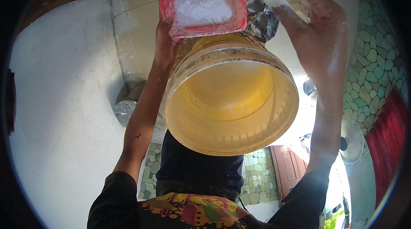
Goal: Mixing white plaster or paint powder with water in a plastic tray and bucket.
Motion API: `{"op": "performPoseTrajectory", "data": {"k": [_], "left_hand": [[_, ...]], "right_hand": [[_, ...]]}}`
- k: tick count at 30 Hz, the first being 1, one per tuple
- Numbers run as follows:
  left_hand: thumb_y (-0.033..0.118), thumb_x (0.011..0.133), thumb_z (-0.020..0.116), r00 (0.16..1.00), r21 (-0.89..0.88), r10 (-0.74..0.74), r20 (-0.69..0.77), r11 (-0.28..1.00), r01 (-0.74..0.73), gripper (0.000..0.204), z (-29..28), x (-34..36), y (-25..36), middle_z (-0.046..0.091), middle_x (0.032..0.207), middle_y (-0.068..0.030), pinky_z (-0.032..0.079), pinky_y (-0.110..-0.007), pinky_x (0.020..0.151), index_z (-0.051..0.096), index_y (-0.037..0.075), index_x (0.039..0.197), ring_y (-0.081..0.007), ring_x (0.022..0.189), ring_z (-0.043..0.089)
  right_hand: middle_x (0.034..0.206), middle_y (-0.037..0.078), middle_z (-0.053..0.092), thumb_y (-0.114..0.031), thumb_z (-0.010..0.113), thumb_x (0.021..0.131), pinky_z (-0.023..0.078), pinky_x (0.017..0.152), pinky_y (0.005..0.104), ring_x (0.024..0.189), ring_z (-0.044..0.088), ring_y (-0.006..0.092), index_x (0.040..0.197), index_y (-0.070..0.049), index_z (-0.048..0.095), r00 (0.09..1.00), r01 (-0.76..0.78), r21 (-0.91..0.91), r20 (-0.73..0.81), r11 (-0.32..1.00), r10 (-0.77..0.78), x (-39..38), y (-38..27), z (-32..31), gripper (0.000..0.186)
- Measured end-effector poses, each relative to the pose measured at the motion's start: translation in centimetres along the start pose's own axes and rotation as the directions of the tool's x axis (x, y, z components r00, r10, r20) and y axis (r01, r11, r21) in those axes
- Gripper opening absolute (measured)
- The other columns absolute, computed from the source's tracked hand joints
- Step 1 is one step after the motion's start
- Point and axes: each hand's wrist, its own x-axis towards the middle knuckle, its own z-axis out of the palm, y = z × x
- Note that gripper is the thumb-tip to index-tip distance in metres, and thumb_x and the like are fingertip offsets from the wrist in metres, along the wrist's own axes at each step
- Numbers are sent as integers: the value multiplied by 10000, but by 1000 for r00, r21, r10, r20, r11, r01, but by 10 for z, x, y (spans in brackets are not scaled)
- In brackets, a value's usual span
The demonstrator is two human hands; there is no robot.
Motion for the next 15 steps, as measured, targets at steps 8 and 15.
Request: {"op": "performPoseTrajectory", "data": {"k": [8,15], "left_hand": [[310,990,516,989,-134,138,-54,980,-144,479,-31,-15,8,598,1300,-89,494,-401,1019,477,43,1386,-223,1175,609],[275,961,535,987,-145,76,-140,985,-96,552,-97,-33,10,536,1386,-97,488,-381,1032,406,67,1456,-215,1266,548]], "right_hand": [[1177,179,696,-108,719,855,504,964,339,1071,673,248,1226,-23,669,919,-238,-494,164,836,359,19,62,-1,384],[1212,181,658,-160,658,841,496,996,408,1130,624,357,1169,-44,689,818,-58,-734,354,677,454,18,149,16,349]]}}
